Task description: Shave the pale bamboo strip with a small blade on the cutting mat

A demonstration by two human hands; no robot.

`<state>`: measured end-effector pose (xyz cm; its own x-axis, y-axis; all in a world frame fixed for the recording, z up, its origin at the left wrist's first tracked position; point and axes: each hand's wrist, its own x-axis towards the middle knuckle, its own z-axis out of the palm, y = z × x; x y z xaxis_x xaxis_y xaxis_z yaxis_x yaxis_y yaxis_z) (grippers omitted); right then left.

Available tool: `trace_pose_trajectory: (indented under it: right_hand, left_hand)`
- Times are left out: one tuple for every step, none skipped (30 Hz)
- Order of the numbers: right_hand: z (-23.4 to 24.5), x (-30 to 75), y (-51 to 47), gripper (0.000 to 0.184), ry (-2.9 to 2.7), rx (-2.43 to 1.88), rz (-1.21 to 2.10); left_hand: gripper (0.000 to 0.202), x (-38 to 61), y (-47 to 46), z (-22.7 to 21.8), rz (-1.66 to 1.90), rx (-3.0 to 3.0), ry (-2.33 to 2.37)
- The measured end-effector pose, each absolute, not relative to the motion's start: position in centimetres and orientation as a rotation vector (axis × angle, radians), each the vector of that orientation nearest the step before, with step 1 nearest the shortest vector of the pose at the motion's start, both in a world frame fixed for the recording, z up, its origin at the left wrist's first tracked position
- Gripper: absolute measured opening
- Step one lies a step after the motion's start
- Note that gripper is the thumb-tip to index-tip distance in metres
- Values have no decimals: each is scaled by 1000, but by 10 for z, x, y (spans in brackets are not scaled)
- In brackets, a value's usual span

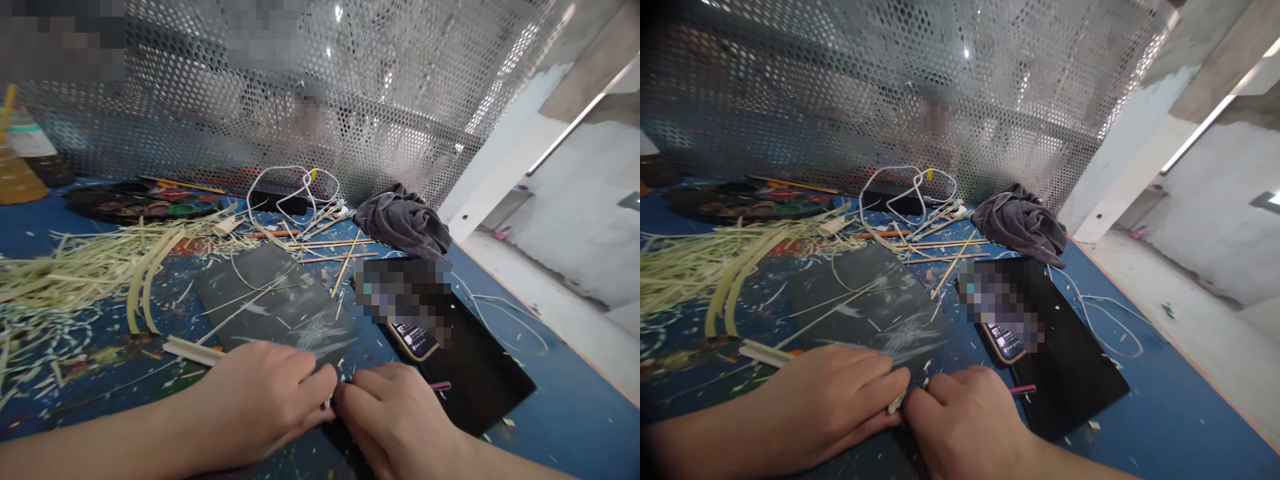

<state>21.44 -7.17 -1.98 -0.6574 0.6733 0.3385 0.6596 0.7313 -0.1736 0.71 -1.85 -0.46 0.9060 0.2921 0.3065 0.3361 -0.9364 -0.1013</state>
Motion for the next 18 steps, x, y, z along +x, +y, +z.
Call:
trace_pose_trajectory:
  right_hand:
    - [-20,214,-72,18,-2545,-1023,50]
    - [-20,214,-71,20,-2536,-1013,49]
    - [-20,214,-71,22,-2526,-1005,45]
    - [-20,214,-71,24,-2516,-997,38]
    - [-19,214,-71,26,-2509,-988,32]
    - [-19,213,-70,27,-2504,-982,26]
    - [-19,213,-70,27,-2501,-980,19]
    - [-19,213,-70,27,-2500,-980,15]
    - [-18,212,-70,27,-2501,-981,12]
    - [-18,212,-71,28,-2502,-980,11]
    - [-17,212,-71,28,-2500,-980,10]
    - [-17,212,-71,29,-2499,-978,10]
    - [-17,212,-72,30,-2496,-973,10]
    - [-16,212,-72,31,-2492,-964,8]
    - [-16,212,-72,32,-2487,-955,5]
    - [-15,212,-72,32,-2483,-946,-1]
    - [-15,212,-72,33,-2479,-941,-11]
    - [-15,212,-71,33,-2479,-939,-18]
  left_hand:
    - [34,7,-18,-4,-413,-2923,-490]
    - [30,7,-18,-4,-401,-2927,-490]
    - [26,7,-17,-3,-379,-2934,-494]
    - [23,6,-17,-3,-363,-2938,-497]
    - [21,6,-17,-2,-355,-2943,-499]
    - [19,6,-17,-2,-358,-2945,-500]
    - [18,5,-18,-3,-363,-2946,-506]
    - [18,5,-18,-3,-367,-2946,-515]
    - [18,4,-19,-3,-369,-2948,-523]
    - [18,4,-19,-4,-368,-2951,-529]
    - [18,4,-20,-4,-359,-2955,-534]
    - [18,4,-20,-3,-352,-2957,-538]
    - [18,4,-20,-3,-345,-2960,-542]
    - [18,5,-20,-3,-347,-2964,-540]
    - [18,5,-20,-2,-353,-2966,-540]
    - [18,5,-20,-1,-358,-2967,-540]
    - [19,6,-20,-1,-362,-2968,-541]
    - [19,6,-20,-1,-362,-2969,-541]
